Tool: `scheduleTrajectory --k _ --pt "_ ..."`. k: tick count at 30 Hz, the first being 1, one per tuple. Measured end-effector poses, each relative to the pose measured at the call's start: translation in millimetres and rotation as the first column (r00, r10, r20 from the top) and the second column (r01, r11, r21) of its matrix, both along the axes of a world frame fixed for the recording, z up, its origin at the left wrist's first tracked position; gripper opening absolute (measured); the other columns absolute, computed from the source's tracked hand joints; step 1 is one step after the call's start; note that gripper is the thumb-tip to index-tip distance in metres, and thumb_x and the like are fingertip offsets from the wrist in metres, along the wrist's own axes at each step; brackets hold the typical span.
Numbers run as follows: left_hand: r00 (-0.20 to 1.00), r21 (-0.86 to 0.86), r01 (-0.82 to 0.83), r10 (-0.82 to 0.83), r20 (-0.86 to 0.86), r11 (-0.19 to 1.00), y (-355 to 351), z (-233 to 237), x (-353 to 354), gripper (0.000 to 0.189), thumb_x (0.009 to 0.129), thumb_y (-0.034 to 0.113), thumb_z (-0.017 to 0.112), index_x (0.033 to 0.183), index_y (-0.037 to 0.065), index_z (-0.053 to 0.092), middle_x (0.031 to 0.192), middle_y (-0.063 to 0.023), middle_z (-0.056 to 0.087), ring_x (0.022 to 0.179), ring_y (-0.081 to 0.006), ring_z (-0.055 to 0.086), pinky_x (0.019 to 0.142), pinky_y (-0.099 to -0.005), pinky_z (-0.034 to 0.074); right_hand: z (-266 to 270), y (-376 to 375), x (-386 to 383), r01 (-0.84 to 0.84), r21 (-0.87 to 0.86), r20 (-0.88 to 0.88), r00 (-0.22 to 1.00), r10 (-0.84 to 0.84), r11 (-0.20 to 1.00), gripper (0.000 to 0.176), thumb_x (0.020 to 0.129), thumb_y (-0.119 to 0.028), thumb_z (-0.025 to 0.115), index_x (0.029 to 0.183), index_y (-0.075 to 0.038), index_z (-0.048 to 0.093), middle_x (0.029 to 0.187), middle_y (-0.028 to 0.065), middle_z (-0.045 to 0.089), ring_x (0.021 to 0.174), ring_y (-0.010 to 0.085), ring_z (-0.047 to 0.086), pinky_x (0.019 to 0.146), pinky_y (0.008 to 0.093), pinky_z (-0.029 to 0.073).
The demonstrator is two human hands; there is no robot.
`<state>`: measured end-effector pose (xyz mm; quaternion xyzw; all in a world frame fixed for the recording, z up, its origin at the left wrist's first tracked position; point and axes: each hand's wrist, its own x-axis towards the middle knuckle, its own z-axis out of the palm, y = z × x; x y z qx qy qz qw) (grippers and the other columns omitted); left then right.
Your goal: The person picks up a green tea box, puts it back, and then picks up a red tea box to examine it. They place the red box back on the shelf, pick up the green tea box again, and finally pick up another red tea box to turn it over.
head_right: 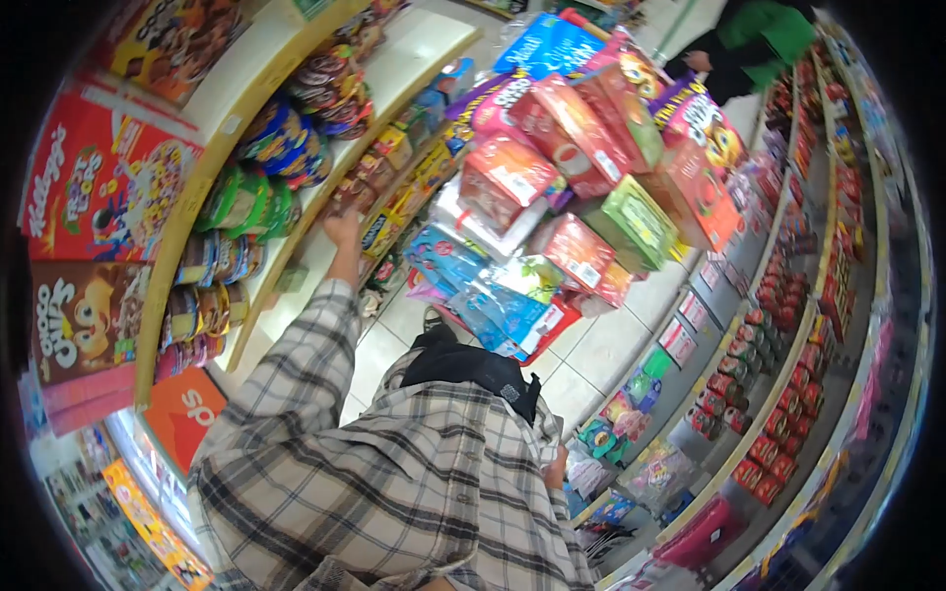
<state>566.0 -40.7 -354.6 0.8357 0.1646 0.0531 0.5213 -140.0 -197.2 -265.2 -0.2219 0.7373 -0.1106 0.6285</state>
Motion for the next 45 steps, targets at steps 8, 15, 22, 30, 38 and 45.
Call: scheduleTrajectory --k 8,15,22,30,38,45 --pt "0.832 0.005 0.389 -0.353 0.429 0.921 -78 196 -140 0.041 0.072 0.006 0.073 0.106 0.001 0.050 0.100 -0.0119 0.052 0.093 -0.0257 0.050 0.081 -0.0342 0.040 -12 -36 28 -0.055 -0.079 0.027 0.998 0.058 0.995 0.036 0.085 -0.034 0.055 0.100 -0.003 0.065 0.087 0.0071 0.065 0.073 0.0221 0.063 0.068 0.0343 0.049" --pt "0.347 0.188 0.768 -0.645 0.681 0.612 -158 324 -195 0.035 0.067 0.004 0.077 0.096 0.005 0.056 0.095 -0.0121 0.055 0.086 -0.0266 0.054 0.074 -0.0329 0.044 -9 -50 18 -0.127 -0.108 0.006 0.992 0.128 0.986 0.035 0.085 -0.034 0.054 0.099 -0.003 0.065 0.089 0.0075 0.065 0.075 0.0223 0.063 0.069 0.0350 0.049" --pt "0.298 0.136 0.913 -0.858 0.419 0.384 -201 327 -278 0.039 0.071 0.011 0.075 0.104 0.004 0.057 0.081 -0.0103 0.057 0.066 -0.0229 0.058 0.059 -0.0322 0.048 -18 -56 -5 -0.096 -0.109 0.019 0.995 0.099 0.989 0.036 0.086 -0.034 0.053 0.101 -0.003 0.064 0.092 0.0076 0.065 0.078 0.0223 0.062 0.071 0.0353 0.048" --pt "0.327 0.388 0.721 -0.776 0.540 0.574 -228 359 -246 0.051 0.070 0.020 0.078 0.112 0.006 0.053 0.107 -0.0155 0.050 0.101 -0.0311 0.049 0.082 -0.0411 0.040 -22 -55 -35 -0.053 -0.075 0.005 0.999 0.054 0.996 0.036 0.087 -0.033 0.052 0.104 -0.004 0.063 0.095 0.0077 0.064 0.081 0.0223 0.061 0.073 0.0357 0.047" --pt "0.575 0.465 0.530 -0.703 0.419 0.710 -295 346 -248 0.101 0.060 0.050 0.079 0.133 0.006 0.026 0.137 -0.0260 0.021 0.123 -0.0410 0.029 0.094 -0.0574 0.022 -23 -69 -39 -0.084 -0.060 0.005 0.996 0.084 0.995 0.037 0.087 -0.033 0.051 0.106 -0.004 0.062 0.098 0.0078 0.063 0.084 0.0223 0.060 0.075 0.0361 0.047" --pt "0.627 0.405 0.496 -0.640 0.445 0.768 -311 334 -251 0.099 0.061 0.039 0.082 0.133 0.007 0.022 0.134 -0.0275 0.022 0.120 -0.0436 0.030 0.093 -0.0563 0.027 -23 -83 -35 -0.109 -0.073 0.015 0.994 0.110 0.991 0.037 0.088 -0.033 0.050 0.108 -0.004 0.061 0.101 0.0079 0.063 0.087 0.0223 0.059 0.076 0.0365 0.046"
